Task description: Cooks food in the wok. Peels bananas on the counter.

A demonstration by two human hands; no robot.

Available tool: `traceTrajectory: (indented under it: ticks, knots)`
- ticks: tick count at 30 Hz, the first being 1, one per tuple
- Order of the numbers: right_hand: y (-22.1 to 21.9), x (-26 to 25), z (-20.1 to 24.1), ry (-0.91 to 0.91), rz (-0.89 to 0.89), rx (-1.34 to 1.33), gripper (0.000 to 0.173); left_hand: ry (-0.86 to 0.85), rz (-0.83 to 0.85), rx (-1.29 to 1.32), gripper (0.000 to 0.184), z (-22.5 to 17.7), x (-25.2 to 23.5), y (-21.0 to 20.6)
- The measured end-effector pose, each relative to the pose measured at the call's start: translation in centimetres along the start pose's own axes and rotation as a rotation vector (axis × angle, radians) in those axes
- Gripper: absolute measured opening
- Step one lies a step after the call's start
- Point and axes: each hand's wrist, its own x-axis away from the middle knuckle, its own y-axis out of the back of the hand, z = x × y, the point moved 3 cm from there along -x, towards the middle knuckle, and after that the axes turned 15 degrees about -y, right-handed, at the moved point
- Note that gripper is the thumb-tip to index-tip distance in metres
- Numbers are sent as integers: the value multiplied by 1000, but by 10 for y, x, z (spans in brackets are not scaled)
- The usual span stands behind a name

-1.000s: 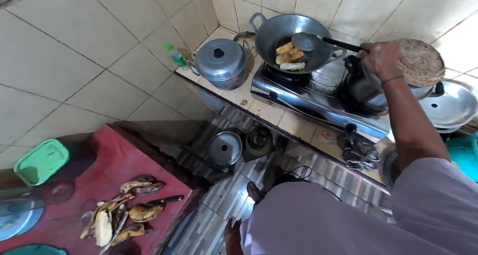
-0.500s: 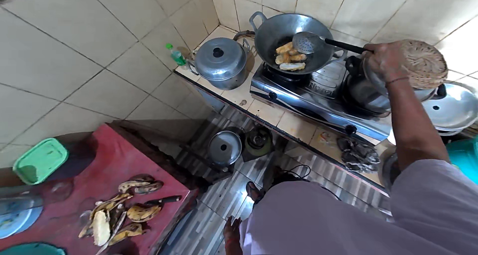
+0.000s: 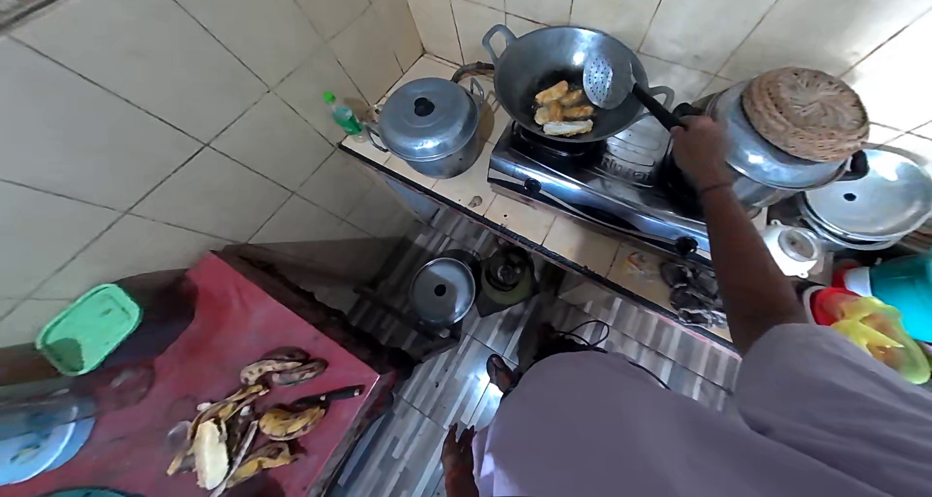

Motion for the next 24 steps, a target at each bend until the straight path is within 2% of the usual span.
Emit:
traceTrajectory:
  ticks: [2, 4, 6, 8, 12, 16, 24]
  knots:
    - [-11, 18, 12, -21, -40, 72, 37, -6, 8, -2, 43, 1, -6, 1]
    - [-18, 40, 27, -99, 15, 125, 39, -13, 37, -18, 45, -2, -8, 1]
    - [-10, 64, 46, -195, 298, 190, 48, -18, 55, -35, 44, -9, -8, 1]
    - [-40, 64, 50, -187, 72, 83, 40, -5, 66, -32, 44, -15, -9, 2]
    - [-53, 69, 63, -215, 98, -38, 35, 39, 44, 20, 43, -18, -24, 12]
    - [-58, 73, 64, -233, 41, -135, 34, 59, 28, 3, 45, -23, -31, 29]
    - [-54, 89, 75, -164, -44, -157, 34, 34, 29, -20, 43, -16, -41, 45]
